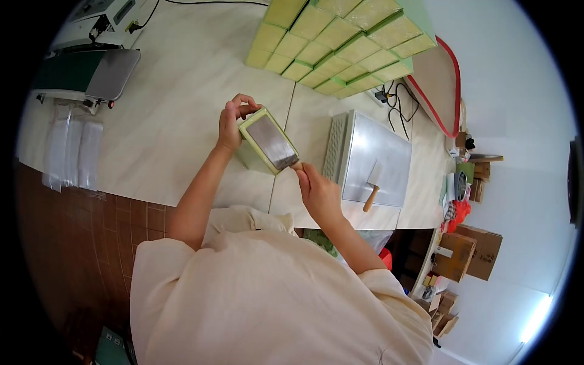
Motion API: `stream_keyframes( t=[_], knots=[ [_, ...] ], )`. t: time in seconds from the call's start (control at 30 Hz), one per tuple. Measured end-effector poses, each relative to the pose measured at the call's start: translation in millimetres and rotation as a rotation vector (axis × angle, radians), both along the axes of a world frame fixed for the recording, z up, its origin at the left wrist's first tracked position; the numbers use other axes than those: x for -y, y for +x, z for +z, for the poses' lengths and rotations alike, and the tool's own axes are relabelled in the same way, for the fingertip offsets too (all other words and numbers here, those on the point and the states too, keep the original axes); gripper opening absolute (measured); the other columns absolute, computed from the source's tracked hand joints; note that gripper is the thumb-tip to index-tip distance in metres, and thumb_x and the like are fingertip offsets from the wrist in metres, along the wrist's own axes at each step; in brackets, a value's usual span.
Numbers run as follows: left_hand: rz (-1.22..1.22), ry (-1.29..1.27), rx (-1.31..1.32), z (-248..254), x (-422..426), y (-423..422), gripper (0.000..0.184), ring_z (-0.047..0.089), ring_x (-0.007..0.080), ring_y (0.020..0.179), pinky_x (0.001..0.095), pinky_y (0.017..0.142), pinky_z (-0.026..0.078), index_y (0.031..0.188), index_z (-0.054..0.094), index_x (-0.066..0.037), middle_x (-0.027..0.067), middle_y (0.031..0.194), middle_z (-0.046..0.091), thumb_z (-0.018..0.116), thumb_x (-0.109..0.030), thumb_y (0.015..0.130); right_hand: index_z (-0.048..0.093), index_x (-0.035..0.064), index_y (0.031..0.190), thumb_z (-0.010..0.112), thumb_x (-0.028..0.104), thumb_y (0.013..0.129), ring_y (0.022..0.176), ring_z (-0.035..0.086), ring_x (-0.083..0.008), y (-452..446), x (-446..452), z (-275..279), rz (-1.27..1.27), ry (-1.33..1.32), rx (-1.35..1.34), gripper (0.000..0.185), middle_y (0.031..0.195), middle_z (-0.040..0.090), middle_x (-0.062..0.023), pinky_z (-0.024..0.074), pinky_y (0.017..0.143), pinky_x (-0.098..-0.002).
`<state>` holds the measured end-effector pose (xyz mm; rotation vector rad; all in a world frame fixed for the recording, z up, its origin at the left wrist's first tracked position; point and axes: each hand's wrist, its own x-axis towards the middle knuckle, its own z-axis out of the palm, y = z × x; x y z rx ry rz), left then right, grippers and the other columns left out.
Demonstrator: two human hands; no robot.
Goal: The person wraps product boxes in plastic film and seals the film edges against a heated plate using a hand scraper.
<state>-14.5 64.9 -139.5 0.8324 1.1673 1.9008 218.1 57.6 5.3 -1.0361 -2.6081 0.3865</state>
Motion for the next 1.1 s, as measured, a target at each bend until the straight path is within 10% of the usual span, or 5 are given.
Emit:
stream_keyframes(
  t=[0.37,0.47,0.63,0.8,1.1],
  knots=[
    [-0.012,-0.003,0.087,4,1,1,0.068,0.059,0.0154,0.080,0.0283,0.079,0.043,0.100,0.054,-0.007,0.0128,0.095,0.070,0.018,-0.065,0.098,0.064,0.0080,0.095,0.058,0.024,0.096,0.051,0.059,-0.0299,7,-6,-15,-0.037,-0.139,-0.103,0.017,0.063,0.061,-0.0125,0.0447,0.047,-0.0387],
    [-0.010,-0.085,0.023,5,12,0,0.076,0.061,0.0177,0.091,0.0304,0.085,0.044,0.112,0.057,-0.004,0.0123,0.101,0.069,0.017,-0.067,0.097,0.063,0.0031,0.095,0.052,0.023,0.100,0.056,0.049,-0.0093,39,-5,-15,-0.326,-0.472,-0.468,0.023,0.062,0.052,-0.0036,0.0389,0.050,-0.0272],
    [0.080,-0.154,-0.012,-16,32,14,0.078,0.055,0.0218,0.114,0.0349,0.102,0.037,0.123,0.056,-0.001,0.0128,0.121,0.061,0.022,-0.066,0.098,0.060,-0.0002,0.088,0.046,0.032,0.103,0.050,0.040,-0.0043,104,-70,-49,-0.737,-0.495,-0.716,0.038,0.061,0.048,0.0016,0.0323,0.045,-0.0242],
    [0.198,-0.309,-0.031,-40,62,21,0.067,0.053,0.0217,0.117,0.0361,0.102,0.037,0.127,0.054,-0.001,0.0094,0.123,0.059,0.028,-0.058,0.101,0.060,-0.0033,0.093,0.047,0.044,0.100,0.075,0.063,-0.0351,168,-104,-128,-1.056,-0.310,-0.361,0.050,0.079,0.065,-0.0198,0.0463,0.068,-0.0442],
    [0.232,-0.431,-0.158,-45,111,25,0.036,0.057,0.0159,0.106,0.0311,0.088,0.042,0.122,0.055,-0.008,0.0048,0.119,0.060,0.043,-0.036,0.103,0.052,-0.0022,0.118,0.062,0.029,0.091,0.103,0.057,-0.0383,118,-82,-105,-0.869,0.208,0.062,0.042,0.112,0.059,-0.0213,0.0455,0.083,-0.0462]
  ],
)
